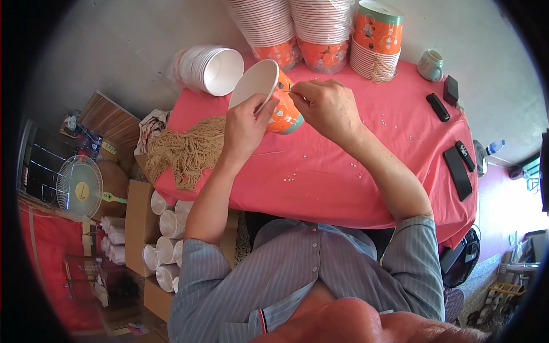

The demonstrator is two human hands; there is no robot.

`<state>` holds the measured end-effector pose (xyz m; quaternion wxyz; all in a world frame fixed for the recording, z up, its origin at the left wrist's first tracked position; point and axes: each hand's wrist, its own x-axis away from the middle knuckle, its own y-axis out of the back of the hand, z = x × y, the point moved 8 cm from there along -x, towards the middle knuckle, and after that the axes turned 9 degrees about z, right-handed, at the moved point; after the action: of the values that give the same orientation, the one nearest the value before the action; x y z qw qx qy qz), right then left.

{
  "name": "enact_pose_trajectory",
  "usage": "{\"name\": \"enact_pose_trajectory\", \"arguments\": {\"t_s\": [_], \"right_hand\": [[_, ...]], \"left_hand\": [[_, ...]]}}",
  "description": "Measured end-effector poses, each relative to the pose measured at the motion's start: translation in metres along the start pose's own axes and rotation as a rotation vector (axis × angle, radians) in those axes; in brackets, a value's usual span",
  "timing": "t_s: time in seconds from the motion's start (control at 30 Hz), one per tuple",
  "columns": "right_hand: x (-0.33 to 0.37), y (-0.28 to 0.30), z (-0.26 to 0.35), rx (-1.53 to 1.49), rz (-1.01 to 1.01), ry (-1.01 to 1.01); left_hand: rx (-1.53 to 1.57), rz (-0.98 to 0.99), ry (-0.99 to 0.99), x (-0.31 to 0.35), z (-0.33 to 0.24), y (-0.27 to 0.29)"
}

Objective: The person is putting rubber bands around the rims of paper cups.

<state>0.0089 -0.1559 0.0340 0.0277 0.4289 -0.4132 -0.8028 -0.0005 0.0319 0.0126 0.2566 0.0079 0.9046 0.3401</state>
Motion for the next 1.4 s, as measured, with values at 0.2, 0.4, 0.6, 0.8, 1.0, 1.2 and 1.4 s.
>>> {"name": "enact_pose_trajectory", "arguments": {"t_s": [0.2, 0.4, 0.6, 0.8, 1.0, 1.2, 1.4], "right_hand": [[0.002, -0.003, 0.001, 0.003, -0.026, 0.006], [0.002, -0.005, -0.004, -0.008, -0.023, -0.005], [0.002, -0.01, -0.006, -0.007, 0.008, -0.022], [0.002, -0.016, -0.009, 0.008, 0.049, -0.041], [0.001, -0.017, -0.014, -0.004, 0.145, -0.087], [0.001, -0.018, -0.013, 0.009, 0.173, -0.077], [0.0, -0.017, -0.013, 0.005, 0.17, -0.076]], "left_hand": [[-0.037, 0.013, -0.014, 0.001, -0.002, -0.005], [-0.048, 0.024, -0.012, 0.0, -0.004, -0.008], [-0.033, 0.011, -0.037, 0.0, -0.006, -0.008], [-0.077, 0.065, -0.041, -0.002, -0.017, -0.012], [0.047, 0.098, -0.015, -0.009, -0.009, -0.014], [0.013, 0.184, -0.016, -0.021, -0.016, -0.017], [0.012, 0.255, 0.021, -0.027, -0.006, -0.023]]}}
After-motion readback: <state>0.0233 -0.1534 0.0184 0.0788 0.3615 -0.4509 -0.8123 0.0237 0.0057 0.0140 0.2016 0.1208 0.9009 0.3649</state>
